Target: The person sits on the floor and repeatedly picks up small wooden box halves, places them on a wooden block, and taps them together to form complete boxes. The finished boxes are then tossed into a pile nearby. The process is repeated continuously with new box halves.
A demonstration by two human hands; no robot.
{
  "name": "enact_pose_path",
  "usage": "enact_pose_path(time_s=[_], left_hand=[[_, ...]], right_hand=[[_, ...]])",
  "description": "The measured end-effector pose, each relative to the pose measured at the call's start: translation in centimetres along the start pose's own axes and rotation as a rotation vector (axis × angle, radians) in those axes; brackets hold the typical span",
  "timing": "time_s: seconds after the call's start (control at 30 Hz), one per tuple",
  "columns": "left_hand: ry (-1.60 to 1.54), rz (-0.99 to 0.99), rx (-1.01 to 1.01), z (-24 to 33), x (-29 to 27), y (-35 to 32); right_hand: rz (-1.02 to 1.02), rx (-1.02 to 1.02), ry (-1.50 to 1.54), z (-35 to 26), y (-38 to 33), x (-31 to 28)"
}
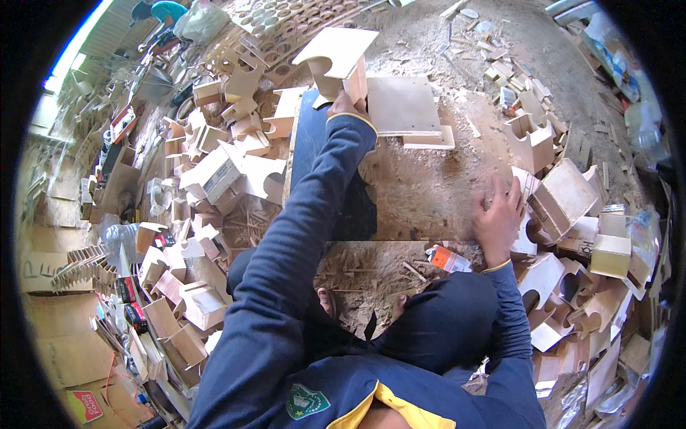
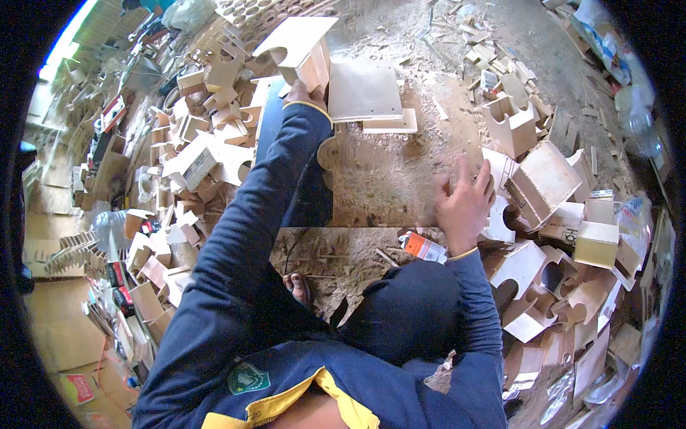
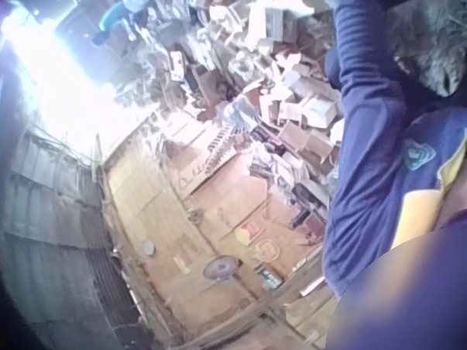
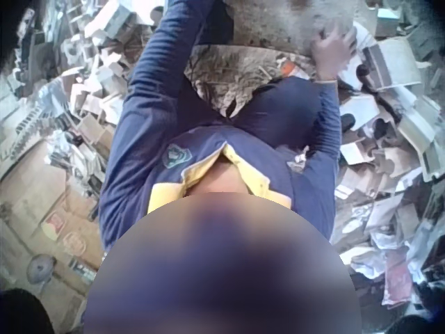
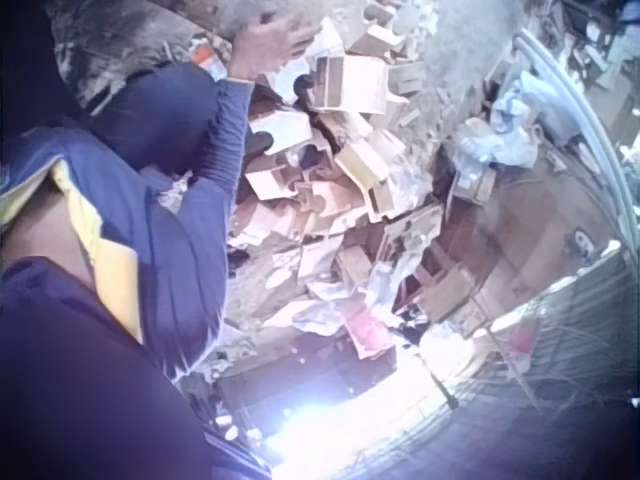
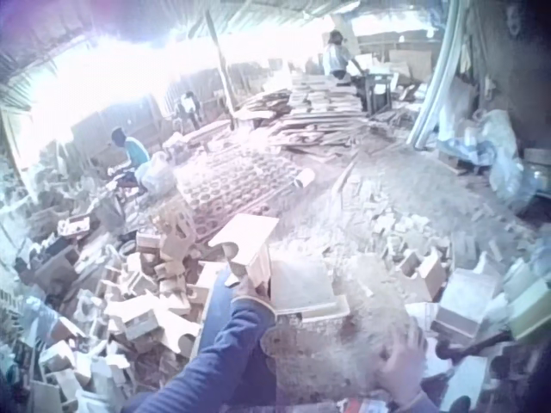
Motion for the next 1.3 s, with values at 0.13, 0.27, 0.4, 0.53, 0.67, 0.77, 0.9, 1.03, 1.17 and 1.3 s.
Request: enact_pose_path(time_s=[0.13,0.27,0.4,0.53,0.67,0.77,0.9,1.03,1.17,1.3], left_hand=[[-0.111,0.168,0.188,0.3,1.9,4.4],[-0.097,0.324,0.38,0.7,-3.1,11.1],[0.039,0.046,0.684,3.5,-13.2,15.5],[0.288,-0.662,0.55,7.8,-16.8,15.7],[0.731,-1.164,0.476,8.7,-11.3,14.0],[0.607,-0.865,0.377,7.3,-8.4,15.2],[0.337,-0.544,0.337,5.4,-9.2,14.2],[0.011,-0.368,0.655,1.8,-15.6,6.0],[-0.185,-0.244,0.535,-2.4,-14.6,-1.5],[-0.466,-0.276,0.46,-3.6,-9.6,-1.3]], right_hand=[[0.034,-0.017,-0.009,-0.3,-0.5,-0.4],[0.005,0.018,0.004,0.0,-0.2,-0.4],[0.018,0.034,0.006,-0.1,0.1,-0.2],[0.059,0.027,0.038,-0.2,0.3,-0.1],[0.042,0.039,0.054,-0.2,0.5,-0.1],[0.056,0.037,0.065,-0.1,0.4,-0.2],[0.034,0.038,0.065,0.0,0.3,-0.2],[0.05,0.03,0.046,-0.1,0.4,0.0],[0.028,0.046,0.049,-0.1,0.2,0.0],[0.031,0.026,0.048,-0.1,0.2,-0.2]])
Point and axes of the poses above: each hand's wrist, its own y-axis towards the middle knuckle, its own x-axis out of the palm, z = x × y, the point moved 2 cm from there along y, towards the middle knuckle
